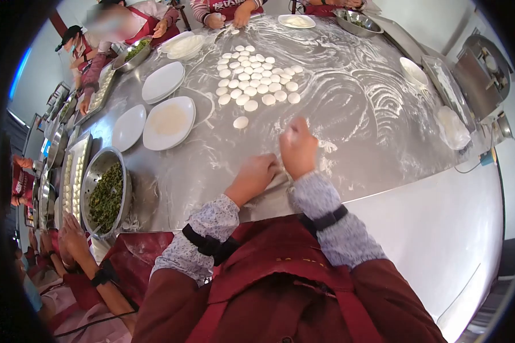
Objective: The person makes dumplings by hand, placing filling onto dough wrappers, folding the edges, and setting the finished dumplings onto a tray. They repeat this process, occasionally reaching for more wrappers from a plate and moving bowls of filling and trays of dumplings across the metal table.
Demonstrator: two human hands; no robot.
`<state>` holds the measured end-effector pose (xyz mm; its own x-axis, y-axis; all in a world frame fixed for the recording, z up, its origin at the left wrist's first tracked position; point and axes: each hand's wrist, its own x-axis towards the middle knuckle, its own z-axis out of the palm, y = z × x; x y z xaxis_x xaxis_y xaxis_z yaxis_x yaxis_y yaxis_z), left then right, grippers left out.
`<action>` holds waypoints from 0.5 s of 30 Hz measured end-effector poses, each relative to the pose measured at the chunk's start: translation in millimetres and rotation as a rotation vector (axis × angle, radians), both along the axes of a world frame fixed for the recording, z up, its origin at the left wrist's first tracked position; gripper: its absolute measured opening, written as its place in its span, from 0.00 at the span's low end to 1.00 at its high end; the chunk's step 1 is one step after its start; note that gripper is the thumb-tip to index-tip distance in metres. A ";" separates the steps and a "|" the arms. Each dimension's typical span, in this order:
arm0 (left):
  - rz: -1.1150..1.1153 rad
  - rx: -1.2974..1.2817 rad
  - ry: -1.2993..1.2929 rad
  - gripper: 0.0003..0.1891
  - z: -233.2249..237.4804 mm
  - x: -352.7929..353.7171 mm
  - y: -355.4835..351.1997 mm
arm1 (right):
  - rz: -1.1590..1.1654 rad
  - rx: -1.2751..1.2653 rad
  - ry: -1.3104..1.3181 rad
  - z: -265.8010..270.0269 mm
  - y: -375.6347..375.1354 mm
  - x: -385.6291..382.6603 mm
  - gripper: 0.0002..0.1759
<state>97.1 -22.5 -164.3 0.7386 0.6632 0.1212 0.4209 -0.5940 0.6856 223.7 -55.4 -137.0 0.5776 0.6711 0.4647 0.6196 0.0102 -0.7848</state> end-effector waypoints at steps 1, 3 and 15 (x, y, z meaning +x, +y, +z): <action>0.006 -0.001 -0.003 0.07 -0.3 -4.2 -0.1 | 0.016 0.046 -0.015 -0.8 -13.8 1.4 0.05; 0.022 0.049 -0.023 0.07 0.0 -18.3 -2.1 | 0.041 0.042 0.064 -6.2 -45.4 3.8 0.05; 0.021 0.035 -0.039 0.07 2.0 -4.9 -6.1 | 0.030 0.083 -0.018 2.1 -14.7 0.4 0.05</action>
<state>92.2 -28.6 -162.3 0.7189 0.6732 0.1731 0.4069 -0.6094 0.6805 224.1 -70.1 -134.9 0.5486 0.6466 0.5300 0.6323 0.0939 -0.7690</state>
